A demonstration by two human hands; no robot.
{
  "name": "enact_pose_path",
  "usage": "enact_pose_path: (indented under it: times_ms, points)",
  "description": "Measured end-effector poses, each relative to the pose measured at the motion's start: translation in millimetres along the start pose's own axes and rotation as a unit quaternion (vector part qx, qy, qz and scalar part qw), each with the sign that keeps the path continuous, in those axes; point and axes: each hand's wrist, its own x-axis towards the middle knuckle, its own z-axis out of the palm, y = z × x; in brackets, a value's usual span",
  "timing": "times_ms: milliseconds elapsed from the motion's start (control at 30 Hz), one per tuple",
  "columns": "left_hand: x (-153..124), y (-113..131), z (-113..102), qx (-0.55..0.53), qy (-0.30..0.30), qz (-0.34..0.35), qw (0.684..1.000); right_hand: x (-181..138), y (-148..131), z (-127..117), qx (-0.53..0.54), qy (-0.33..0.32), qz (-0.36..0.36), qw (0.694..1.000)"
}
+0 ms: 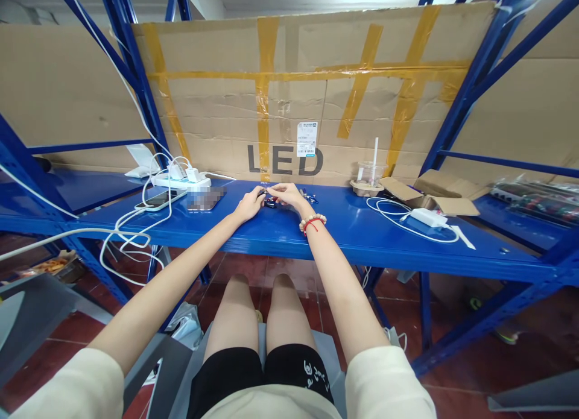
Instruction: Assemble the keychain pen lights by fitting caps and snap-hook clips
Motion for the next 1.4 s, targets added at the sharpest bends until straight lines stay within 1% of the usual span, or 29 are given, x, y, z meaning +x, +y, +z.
enact_pose_path:
  times_ms: [167, 467, 567, 733, 867, 1033, 1200, 1400]
  points:
    - [0.2, -1.6, 0.1, -0.014, 0.000, 0.001, 1.000, 4.7, 5.8, -4.0, -0.001, -0.009, -0.028, 1.000]
    - [1.7, -3.2, 2.3, -0.069, -0.014, 0.021, 0.997, 9.2, 12.3, -5.1, -0.003, -0.019, -0.064, 0.998]
    - [2.2, -5.2, 3.4, -0.088, -0.022, 0.030, 0.995, 8.9, 11.8, -5.6, -0.006, -0.027, -0.073, 0.997]
    - [1.8, -6.7, 2.0, -0.094, -0.027, 0.073, 0.992, 6.3, 8.7, -7.4, -0.021, -0.038, -0.059, 0.997]
    - [2.4, -7.5, 1.4, -0.100, -0.035, 0.087, 0.991, 6.1, 8.1, -6.8, -0.021, -0.053, -0.084, 0.995]
    - [3.1, -8.6, 2.9, -0.107, -0.026, 0.093, 0.990, 4.3, 6.8, -4.3, -0.009, -0.057, -0.109, 0.992]
    - [2.3, -8.4, 2.5, -0.095, -0.038, 0.094, 0.990, 2.9, 5.6, -4.0, -0.018, -0.062, -0.080, 0.995]
    - [4.5, -7.5, 1.4, -0.066, -0.046, 0.077, 0.994, 5.0, 10.4, 0.2, -0.022, -0.031, -0.023, 0.999]
